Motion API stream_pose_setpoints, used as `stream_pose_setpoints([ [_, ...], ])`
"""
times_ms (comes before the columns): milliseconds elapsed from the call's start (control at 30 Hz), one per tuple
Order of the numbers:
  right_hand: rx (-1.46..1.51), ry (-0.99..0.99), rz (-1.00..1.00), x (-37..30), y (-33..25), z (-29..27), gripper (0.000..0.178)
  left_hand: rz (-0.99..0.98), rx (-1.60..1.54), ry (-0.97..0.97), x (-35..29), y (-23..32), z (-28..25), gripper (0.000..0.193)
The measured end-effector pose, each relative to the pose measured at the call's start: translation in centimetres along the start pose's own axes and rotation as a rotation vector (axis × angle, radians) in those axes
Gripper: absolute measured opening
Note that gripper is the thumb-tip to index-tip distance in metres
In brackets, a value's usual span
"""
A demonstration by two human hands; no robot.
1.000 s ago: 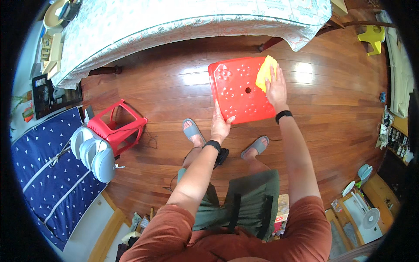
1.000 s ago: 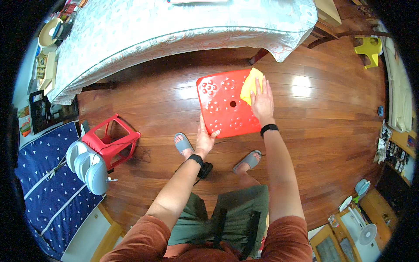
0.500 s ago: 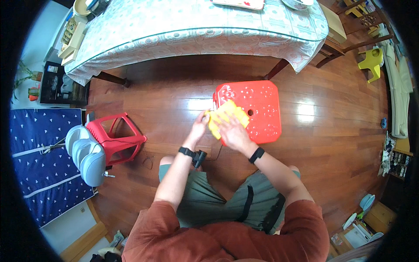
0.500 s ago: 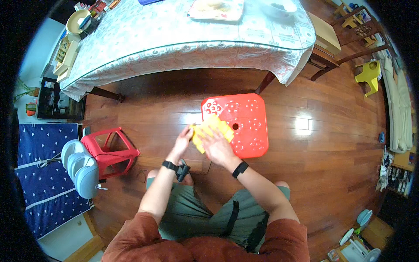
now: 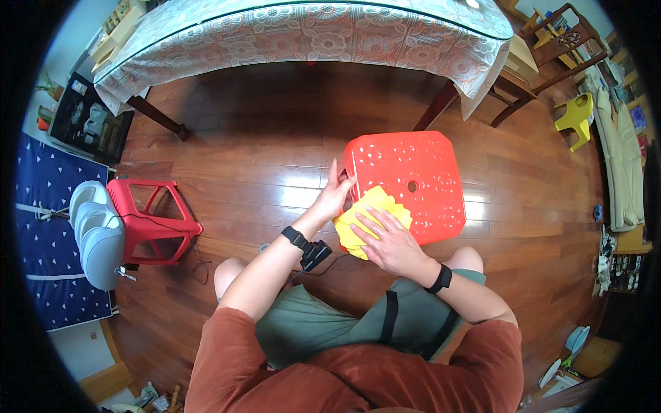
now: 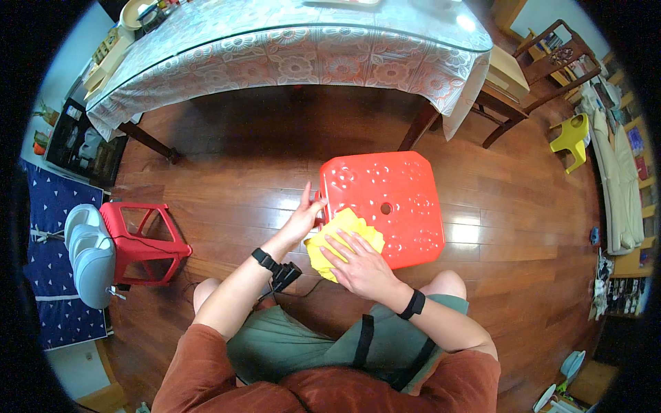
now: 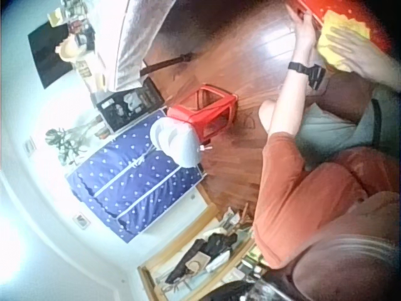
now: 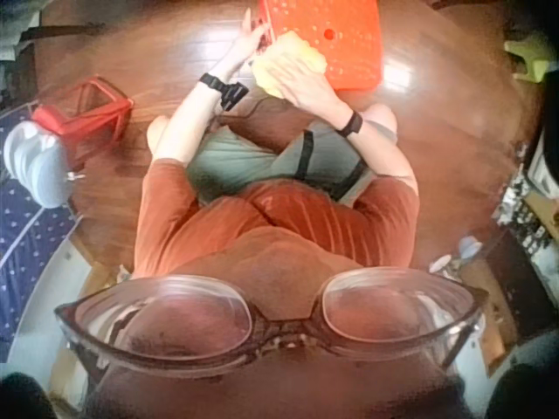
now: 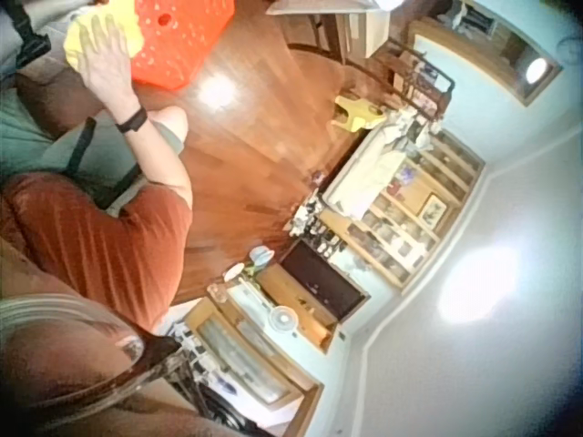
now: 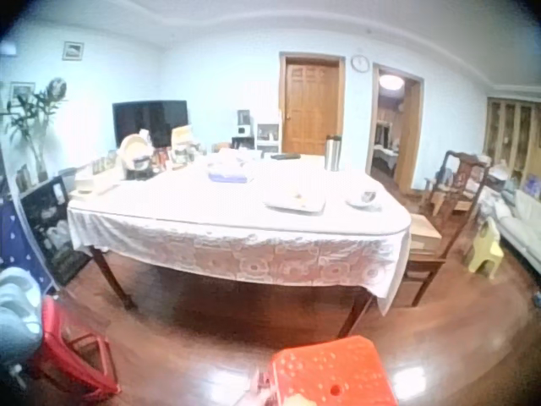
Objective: The person wipes a red plastic stool with a yellow cloth, then wipes a wooden chair. They move around the room to reach each item and wipe multiple surfaces including the top and sides.
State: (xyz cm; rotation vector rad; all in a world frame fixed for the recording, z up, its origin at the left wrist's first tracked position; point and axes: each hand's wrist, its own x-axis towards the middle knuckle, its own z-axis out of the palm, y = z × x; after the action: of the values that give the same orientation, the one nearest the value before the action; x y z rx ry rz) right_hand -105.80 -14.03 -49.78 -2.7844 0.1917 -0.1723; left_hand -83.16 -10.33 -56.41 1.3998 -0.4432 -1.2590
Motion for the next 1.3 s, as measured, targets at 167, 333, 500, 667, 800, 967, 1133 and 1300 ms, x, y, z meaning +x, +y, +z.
stream_pose_setpoints([
  [167, -0.026, 0.02, -0.055, -1.5, 1.0, -0.4, 0.056, -0.125, -0.013, -0.097, -1.9, -0.6, 0.9, 0.096],
  [333, -0.036, 0.002, -0.09, -4.2, 5.0, -1.9, 0.054, -0.092, 0.07, -0.035, -1.1, 1.8, -4.7, 0.084],
  [500, -0.084, 0.269, 0.189, -4.2, 9.9, -3.3, 0.048, -0.063, 0.068, 0.029, -0.1, 3.4, -8.7, 0.079],
  [667, -0.127, 0.233, 0.208, 1.1, 9.2, -1.9, 0.045, -0.072, 0.098, -0.001, -0.3, 3.9, -8.5, 0.081],
  [800, -0.101, 0.041, 0.016, 5.7, 5.2, -0.6, 0.044, -0.034, 0.035, 0.013, -0.3, 3.4, -7.3, 0.084],
  [967, -0.033, 0.093, -0.155, 6.5, 1.9, -0.3, 0.053, 0.061, 0.059, -0.002, 0.6, 2.6, -7.1, 0.086],
  [1133, -0.003, 0.241, 0.126, 3.6, 7.4, -1.8, 0.061, 0.087, 0.157, 0.049, 0.6, 2.2, -7.2, 0.082],
  [1300, 0.127, 0.491, 0.229, 4.3, 13.6, -1.7, 0.054, 0.104, 0.144, 0.03, 0.5, 2.6, -6.9, 0.078],
])
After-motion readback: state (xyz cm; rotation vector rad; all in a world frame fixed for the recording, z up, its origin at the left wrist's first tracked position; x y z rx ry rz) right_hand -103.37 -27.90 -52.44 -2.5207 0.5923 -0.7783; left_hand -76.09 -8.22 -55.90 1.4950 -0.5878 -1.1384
